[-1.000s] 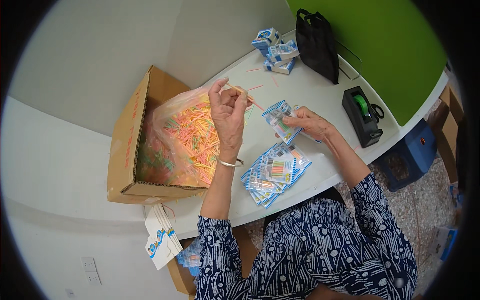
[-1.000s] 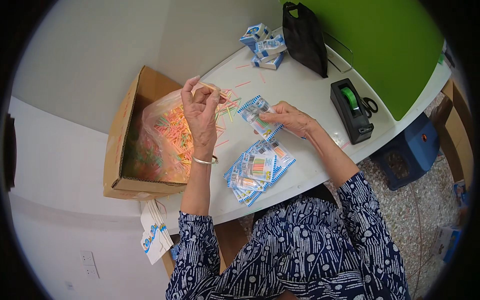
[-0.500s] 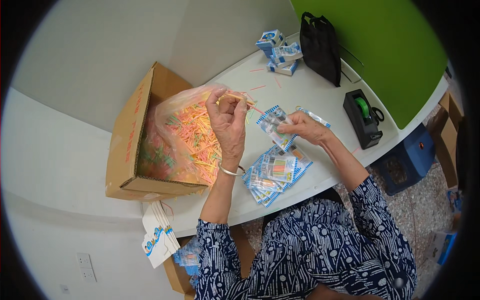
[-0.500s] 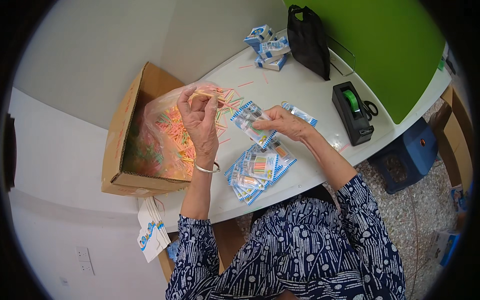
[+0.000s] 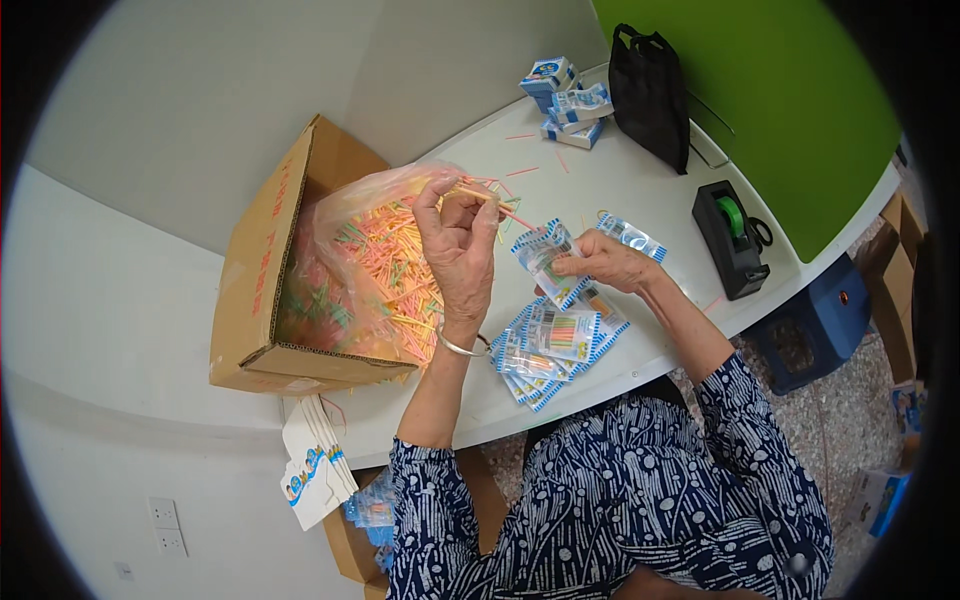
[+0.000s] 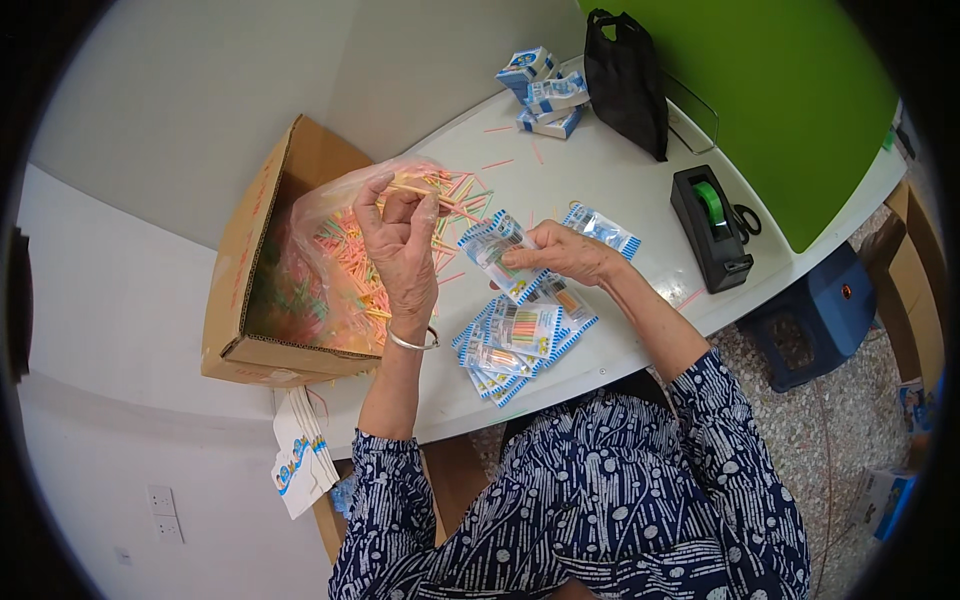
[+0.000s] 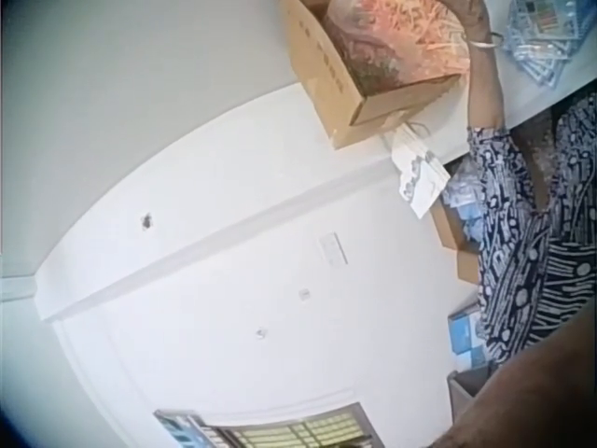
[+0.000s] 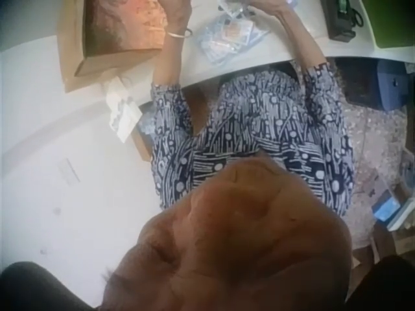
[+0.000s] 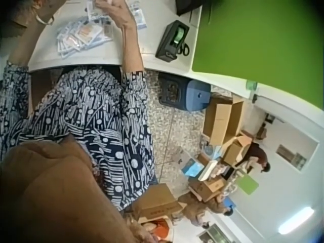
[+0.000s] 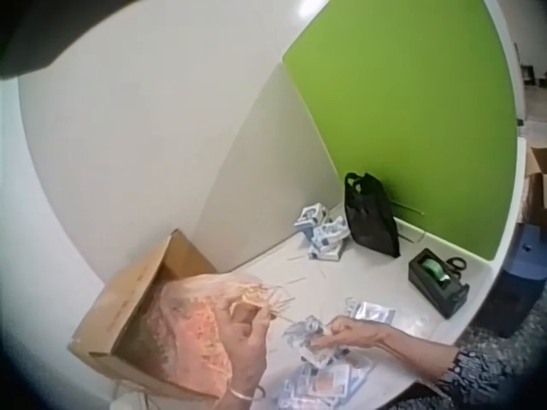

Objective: Packaging small white items into individual blue pouches from a cardboard box on a workspace desk.

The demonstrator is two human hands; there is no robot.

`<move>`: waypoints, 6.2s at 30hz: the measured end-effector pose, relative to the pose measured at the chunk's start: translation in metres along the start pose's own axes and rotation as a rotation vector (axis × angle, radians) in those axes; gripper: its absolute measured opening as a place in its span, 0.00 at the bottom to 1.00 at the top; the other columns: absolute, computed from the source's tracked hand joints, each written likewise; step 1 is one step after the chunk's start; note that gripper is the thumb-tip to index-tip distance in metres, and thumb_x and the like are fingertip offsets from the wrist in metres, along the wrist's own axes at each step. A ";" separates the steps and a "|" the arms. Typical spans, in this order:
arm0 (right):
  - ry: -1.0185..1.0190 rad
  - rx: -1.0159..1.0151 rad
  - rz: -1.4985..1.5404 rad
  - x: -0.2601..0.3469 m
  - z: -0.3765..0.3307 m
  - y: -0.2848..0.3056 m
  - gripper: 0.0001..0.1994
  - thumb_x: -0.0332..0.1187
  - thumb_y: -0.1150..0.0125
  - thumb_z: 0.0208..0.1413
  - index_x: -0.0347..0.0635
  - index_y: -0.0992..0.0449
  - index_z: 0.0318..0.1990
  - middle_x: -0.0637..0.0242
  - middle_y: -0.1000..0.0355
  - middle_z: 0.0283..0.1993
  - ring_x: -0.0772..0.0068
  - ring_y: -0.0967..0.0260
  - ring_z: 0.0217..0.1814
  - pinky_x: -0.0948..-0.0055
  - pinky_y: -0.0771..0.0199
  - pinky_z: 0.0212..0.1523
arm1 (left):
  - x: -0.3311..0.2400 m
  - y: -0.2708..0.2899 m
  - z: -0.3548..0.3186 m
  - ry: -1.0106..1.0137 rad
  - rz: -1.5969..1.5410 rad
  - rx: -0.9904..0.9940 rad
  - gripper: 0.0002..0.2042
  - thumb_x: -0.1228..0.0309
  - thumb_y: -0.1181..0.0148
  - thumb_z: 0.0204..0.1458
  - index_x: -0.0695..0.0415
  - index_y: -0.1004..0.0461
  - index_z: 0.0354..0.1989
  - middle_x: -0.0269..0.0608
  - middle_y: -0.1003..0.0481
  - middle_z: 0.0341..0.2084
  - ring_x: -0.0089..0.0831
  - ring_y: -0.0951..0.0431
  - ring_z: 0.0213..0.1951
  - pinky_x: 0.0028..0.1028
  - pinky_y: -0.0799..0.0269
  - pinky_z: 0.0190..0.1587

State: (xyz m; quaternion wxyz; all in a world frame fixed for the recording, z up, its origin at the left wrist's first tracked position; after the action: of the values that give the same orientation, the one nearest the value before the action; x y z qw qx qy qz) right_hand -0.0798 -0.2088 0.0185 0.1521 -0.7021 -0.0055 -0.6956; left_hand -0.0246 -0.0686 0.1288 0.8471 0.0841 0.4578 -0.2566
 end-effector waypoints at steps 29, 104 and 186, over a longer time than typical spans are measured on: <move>0.003 0.028 0.021 0.000 -0.003 0.007 0.14 0.39 0.37 0.53 0.35 0.21 0.39 0.70 0.24 0.33 0.86 0.32 0.34 0.81 0.34 0.37 | 0.037 -0.012 -0.017 0.368 0.227 0.357 0.14 0.79 0.42 0.48 0.61 0.35 0.43 0.38 0.27 0.32 0.24 0.26 0.37 0.24 0.30 0.37; 0.058 -0.435 -0.283 -0.037 -0.050 -0.010 0.11 0.35 0.39 0.50 0.35 0.27 0.24 0.73 0.36 0.18 0.84 0.44 0.20 0.77 0.43 0.21 | 0.020 0.032 -0.151 0.522 -0.105 -0.203 0.18 0.82 0.47 0.53 0.64 0.42 0.52 0.41 0.26 0.40 0.24 0.26 0.42 0.24 0.29 0.43; 0.021 -0.062 -0.375 -0.061 -0.098 -0.011 0.38 0.40 0.33 0.41 0.36 0.43 0.60 0.62 0.33 0.50 0.72 0.38 0.53 0.73 0.35 0.53 | 0.028 -0.053 -0.112 0.040 0.799 0.842 0.32 0.65 0.39 0.42 0.63 0.43 0.56 0.56 0.33 0.43 0.54 0.27 0.41 0.39 0.29 0.43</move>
State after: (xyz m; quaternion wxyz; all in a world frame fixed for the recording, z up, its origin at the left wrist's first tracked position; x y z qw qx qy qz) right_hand -0.1803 -0.2075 -0.0404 -0.0019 -0.6857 -0.1134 -0.7190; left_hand -0.1213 -0.0819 0.0476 0.7630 0.5847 0.2651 -0.0755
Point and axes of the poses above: each hand's wrist, its own z-axis towards the middle knuckle, its own y-axis out of the back of the hand, x = y × z, the point moved 5 cm from there along z, towards the middle knuckle
